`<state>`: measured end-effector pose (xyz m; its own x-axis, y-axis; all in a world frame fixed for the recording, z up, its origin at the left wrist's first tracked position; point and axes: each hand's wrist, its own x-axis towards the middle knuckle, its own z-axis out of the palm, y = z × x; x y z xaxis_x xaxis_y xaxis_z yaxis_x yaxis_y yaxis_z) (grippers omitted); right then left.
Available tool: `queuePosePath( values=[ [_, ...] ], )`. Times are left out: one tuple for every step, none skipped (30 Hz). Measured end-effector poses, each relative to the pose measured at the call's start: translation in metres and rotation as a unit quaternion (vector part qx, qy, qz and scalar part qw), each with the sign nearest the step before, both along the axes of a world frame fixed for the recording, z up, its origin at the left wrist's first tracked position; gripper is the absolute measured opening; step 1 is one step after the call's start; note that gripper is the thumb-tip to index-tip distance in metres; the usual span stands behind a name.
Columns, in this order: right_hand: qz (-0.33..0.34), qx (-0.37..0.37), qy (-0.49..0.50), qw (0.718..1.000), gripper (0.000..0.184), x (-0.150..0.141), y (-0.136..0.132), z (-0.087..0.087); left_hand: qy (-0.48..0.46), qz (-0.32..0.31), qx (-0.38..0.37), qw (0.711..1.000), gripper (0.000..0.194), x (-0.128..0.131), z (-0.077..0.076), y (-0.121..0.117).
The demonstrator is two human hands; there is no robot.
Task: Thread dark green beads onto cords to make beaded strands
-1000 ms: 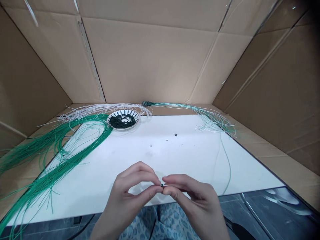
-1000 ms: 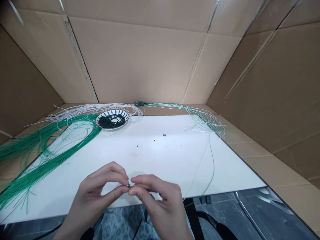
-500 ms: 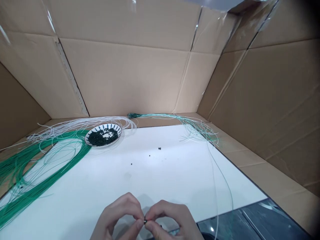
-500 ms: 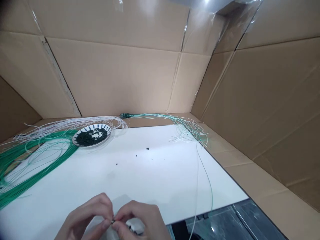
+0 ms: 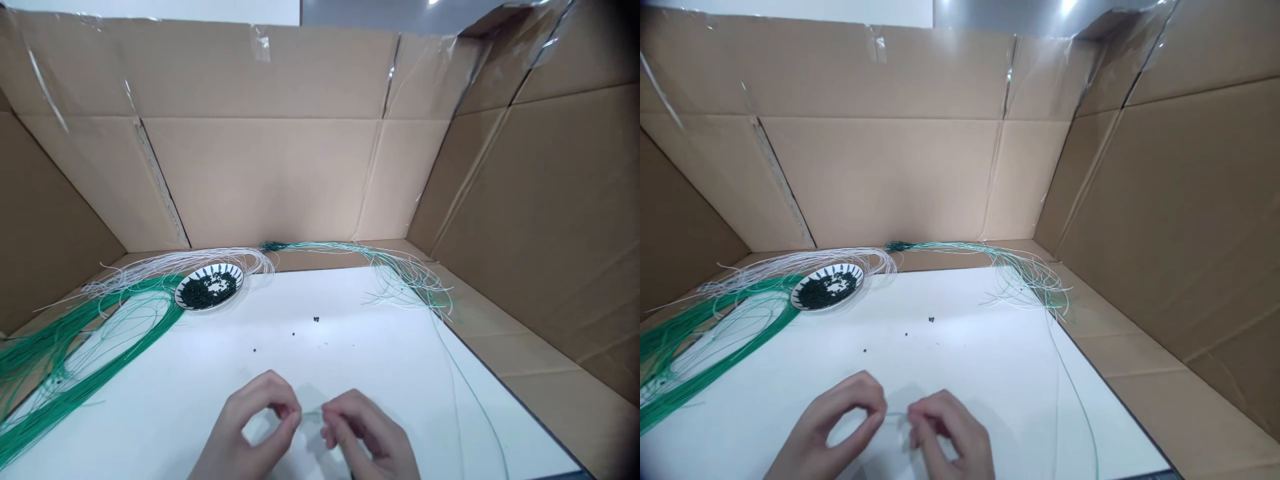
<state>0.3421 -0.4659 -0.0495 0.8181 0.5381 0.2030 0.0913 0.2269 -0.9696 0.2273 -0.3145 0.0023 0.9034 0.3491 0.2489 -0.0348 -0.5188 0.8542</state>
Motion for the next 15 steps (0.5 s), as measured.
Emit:
queuePosePath(
  values=[
    [-0.035, -0.011, 0.021, 0.999, 0.03, 0.006, 0.0, 0.001, 0.042, -0.024, 0.002, 0.999, 0.016, 0.01, 0.003, 0.004],
    [-0.063, -0.025, 0.044, 0.997, 0.032, 0.013, -0.001, 0.0, 0.088, -0.057, -0.004, 0.995, 0.02, 0.022, 0.006, 0.009],
    [-0.078, -0.037, 0.064, 0.994, 0.034, 0.021, -0.003, -0.002, 0.103, -0.061, -0.001, 0.993, 0.024, 0.035, 0.007, 0.015],
    [-0.086, -0.047, 0.079, 0.992, 0.037, 0.028, -0.004, -0.004, 0.109, -0.051, 0.006, 0.993, 0.024, 0.049, 0.006, 0.022],
    [-0.091, -0.055, 0.091, 0.99, 0.039, 0.034, -0.006, -0.008, 0.12, -0.043, 0.018, 0.992, 0.02, 0.063, 0.003, 0.028],
    [-0.098, -0.063, 0.104, 0.988, 0.041, 0.04, -0.009, -0.011, 0.132, -0.023, 0.036, 0.99, 0.019, 0.077, -0.001, 0.034],
    [-0.104, -0.068, 0.117, 0.985, 0.045, 0.046, -0.011, -0.014, 0.141, 0.004, 0.064, 0.988, 0.02, 0.091, -0.006, 0.04],
    [-0.107, -0.07, 0.129, 0.983, 0.051, 0.05, -0.012, -0.017, 0.147, 0.03, 0.091, 0.984, 0.021, 0.104, -0.012, 0.045],
    [-0.108, -0.071, 0.14, 0.982, 0.056, 0.054, -0.014, -0.019, 0.15, 0.049, 0.12, 0.98, 0.023, 0.116, -0.018, 0.048],
    [-0.107, -0.069, 0.15, 0.981, 0.062, 0.057, -0.015, -0.02, 0.154, 0.056, 0.145, 0.976, 0.025, 0.126, -0.023, 0.051],
    [-0.106, -0.066, 0.158, 0.98, 0.066, 0.059, -0.016, -0.021, 0.159, 0.057, 0.167, 0.971, 0.026, 0.135, -0.029, 0.053],
    [-0.104, -0.063, 0.164, 0.979, 0.069, 0.061, -0.016, -0.021, 0.163, 0.055, 0.185, 0.968, 0.027, 0.142, -0.033, 0.054],
    [-0.103, -0.06, 0.168, 0.979, 0.071, 0.062, -0.016, -0.021, 0.166, 0.052, 0.199, 0.964, 0.028, 0.148, -0.036, 0.055],
    [-0.101, -0.06, 0.171, 0.978, 0.072, 0.062, -0.016, -0.021, 0.168, 0.049, 0.21, 0.962, 0.028, 0.152, -0.039, 0.055],
    [-0.099, -0.06, 0.173, 0.978, 0.072, 0.062, -0.015, -0.02, 0.168, 0.046, 0.218, 0.96, 0.028, 0.155, -0.041, 0.056]
  ],
)
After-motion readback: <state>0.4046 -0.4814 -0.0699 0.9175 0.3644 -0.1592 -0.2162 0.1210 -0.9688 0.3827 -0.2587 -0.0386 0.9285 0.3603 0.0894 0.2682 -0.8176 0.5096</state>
